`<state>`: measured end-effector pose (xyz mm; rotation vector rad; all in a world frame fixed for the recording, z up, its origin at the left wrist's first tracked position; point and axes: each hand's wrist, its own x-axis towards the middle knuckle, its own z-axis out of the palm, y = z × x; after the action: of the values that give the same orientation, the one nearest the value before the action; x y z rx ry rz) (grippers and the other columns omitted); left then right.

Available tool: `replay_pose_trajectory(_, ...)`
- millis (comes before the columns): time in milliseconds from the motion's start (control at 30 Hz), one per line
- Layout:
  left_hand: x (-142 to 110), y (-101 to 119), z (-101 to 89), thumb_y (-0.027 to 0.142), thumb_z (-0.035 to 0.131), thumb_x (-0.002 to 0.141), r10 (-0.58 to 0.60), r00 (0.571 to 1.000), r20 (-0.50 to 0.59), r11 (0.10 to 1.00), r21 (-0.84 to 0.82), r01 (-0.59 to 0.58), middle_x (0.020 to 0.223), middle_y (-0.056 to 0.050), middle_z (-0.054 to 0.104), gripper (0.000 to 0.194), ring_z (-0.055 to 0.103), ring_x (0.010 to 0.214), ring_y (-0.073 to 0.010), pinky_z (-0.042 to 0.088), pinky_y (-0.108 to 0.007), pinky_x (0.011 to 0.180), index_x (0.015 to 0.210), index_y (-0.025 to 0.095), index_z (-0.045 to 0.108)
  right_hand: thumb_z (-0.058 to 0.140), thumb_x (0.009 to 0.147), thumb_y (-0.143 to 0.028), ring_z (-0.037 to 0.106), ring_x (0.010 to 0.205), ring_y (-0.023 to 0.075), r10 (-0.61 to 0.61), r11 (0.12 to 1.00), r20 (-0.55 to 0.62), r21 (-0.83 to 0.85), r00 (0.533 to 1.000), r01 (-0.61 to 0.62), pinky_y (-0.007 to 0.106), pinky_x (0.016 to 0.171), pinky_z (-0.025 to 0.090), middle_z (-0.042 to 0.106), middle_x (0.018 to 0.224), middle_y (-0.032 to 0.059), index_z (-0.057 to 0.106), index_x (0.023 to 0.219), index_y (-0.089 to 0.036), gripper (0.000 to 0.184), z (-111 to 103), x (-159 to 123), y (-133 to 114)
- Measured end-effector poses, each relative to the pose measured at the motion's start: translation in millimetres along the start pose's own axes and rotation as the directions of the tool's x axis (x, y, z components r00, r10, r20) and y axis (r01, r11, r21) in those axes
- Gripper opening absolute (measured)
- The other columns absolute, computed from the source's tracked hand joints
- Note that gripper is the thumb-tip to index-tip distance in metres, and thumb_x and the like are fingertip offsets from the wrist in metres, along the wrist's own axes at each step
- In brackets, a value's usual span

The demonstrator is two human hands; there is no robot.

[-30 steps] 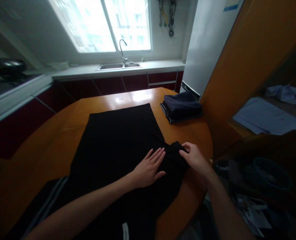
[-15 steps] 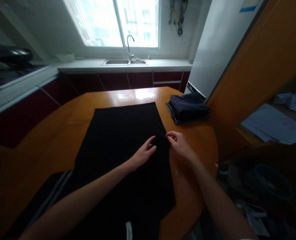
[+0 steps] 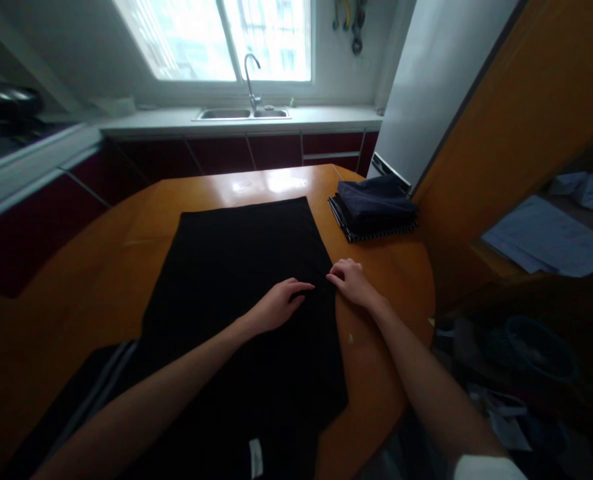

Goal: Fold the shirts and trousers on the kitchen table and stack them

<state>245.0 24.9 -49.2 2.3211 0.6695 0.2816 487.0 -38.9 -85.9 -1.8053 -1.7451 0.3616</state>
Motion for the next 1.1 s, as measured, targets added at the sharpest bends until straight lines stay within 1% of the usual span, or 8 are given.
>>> replay_pose_trajectory(233, -4, -2, 4.7, 0.02, 0.054, 0.099, 0.059, 0.998, -0.001, 0.939, 0.34, -0.056, 0.127, -0.008, 0.058, 0.038, 0.067, 0.097, -0.0207, 0.056, -0.033, 0.085, 0.135, 0.027, 0.062, 0.063, 0.094, -0.032, 0.056, 0.091, 0.0212, 0.07, 0.997, -0.044, -0.036, 0.997, -0.072, 0.035, 0.083, 0.037, 0.067, 0.09, 0.0043, 0.067, 0.077, -0.022, 0.021, 0, -4, 2)
replay_pose_trajectory(400, -13, 20, 11.8, 0.024, 0.053, 0.1, 0.291, 0.957, -0.006, 0.818, 0.52, -0.246, 0.153, -0.012, 0.044, 0.04, 0.045, 0.137, -0.0308, 0.039, -0.048, 0.112, 0.14, 0.023, 0.056, 0.071, 0.089, -0.037, 0.056, 0.091, 0.0209, 0.04, 0.999, -0.05, -0.022, 0.998, -0.041, 0.035, 0.085, 0.036, 0.066, 0.088, 0.003, 0.069, 0.078, -0.023, 0.019, -4, -7, -3)
replay_pose_trajectory(500, -24, 34, 29.0, 0.037, 0.049, 0.103, 0.489, 0.847, 0.211, 0.759, 0.376, -0.532, 0.158, -0.008, 0.041, 0.048, 0.033, 0.148, -0.0249, 0.024, -0.044, 0.123, 0.149, 0.023, 0.045, 0.076, 0.085, -0.036, 0.056, 0.092, 0.0211, 0.034, 0.999, -0.051, -0.03, 0.998, -0.035, 0.035, 0.085, 0.036, 0.066, 0.089, 0.0025, 0.069, 0.078, -0.023, 0.016, -4, -8, -3)
replay_pose_trajectory(567, -32, 36, 42.6, 0.046, 0.045, 0.104, 0.553, 0.772, 0.313, 0.72, 0.285, -0.632, 0.162, -0.007, 0.036, 0.061, 0.024, 0.153, -0.0233, 0.016, -0.046, 0.126, 0.158, 0.022, 0.031, 0.077, 0.084, -0.035, 0.056, 0.091, 0.021, 0.041, 0.999, -0.056, -0.029, 0.998, -0.042, 0.035, 0.085, 0.036, 0.066, 0.089, 0.0022, 0.069, 0.077, -0.023, 0.016, -3, -8, -2)
replay_pose_trajectory(700, -40, 33, 58.9, 0.056, 0.039, 0.103, 0.537, 0.757, 0.372, 0.726, 0.254, -0.64, 0.166, -0.01, 0.025, 0.074, 0.016, 0.155, -0.0252, 0.009, -0.051, 0.125, 0.162, 0.019, 0.015, 0.077, 0.084, -0.033, 0.056, 0.092, 0.0211, 0.05, 0.998, -0.072, -0.024, 0.996, -0.051, 0.035, 0.084, 0.036, 0.066, 0.09, 0.0022, 0.069, 0.077, -0.023, 0.015, 0, -8, 2)
replay_pose_trajectory(800, -42, 36, 59.1, 0.056, 0.039, 0.103, 0.551, 0.729, 0.406, 0.725, 0.201, -0.659, 0.166, -0.01, 0.021, 0.074, 0.013, 0.155, -0.0252, 0.005, -0.053, 0.126, 0.162, 0.017, 0.016, 0.078, 0.084, -0.033, 0.056, 0.093, 0.0214, 0.051, 0.998, -0.076, -0.018, 0.996, -0.052, 0.036, 0.085, 0.036, 0.066, 0.09, 0.0023, 0.069, 0.077, -0.023, 0.015, 1, -7, 3)
replay_pose_trajectory(933, -46, 47, 55.0, 0.052, 0.043, 0.103, 0.632, 0.617, 0.469, 0.681, 0.043, -0.731, 0.165, -0.007, 0.027, 0.069, 0.014, 0.155, -0.0231, 0.005, -0.051, 0.127, 0.16, 0.018, 0.025, 0.075, 0.086, -0.031, 0.057, 0.093, 0.0216, 0.052, 0.999, -0.074, 0.008, 0.996, -0.052, 0.036, 0.086, 0.037, 0.067, 0.091, 0.0026, 0.07, 0.078, -0.024, 0.012, 1, -7, 5)
replay_pose_trajectory(1100, -42, 54, 49.3, 0.041, 0.051, 0.102, 0.727, 0.548, 0.415, 0.65, -0.158, -0.743, 0.157, -0.006, 0.044, 0.055, 0.033, 0.15, -0.0214, 0.02, -0.043, 0.126, 0.152, 0.021, 0.043, 0.07, 0.089, -0.027, 0.058, 0.089, 0.021, 0.078, 0.997, -0.128, 0.023, 0.989, -0.075, 0.035, 0.083, 0.04, 0.068, 0.088, 0.0031, 0.068, 0.077, -0.023, 0.013, 4, -5, 8)
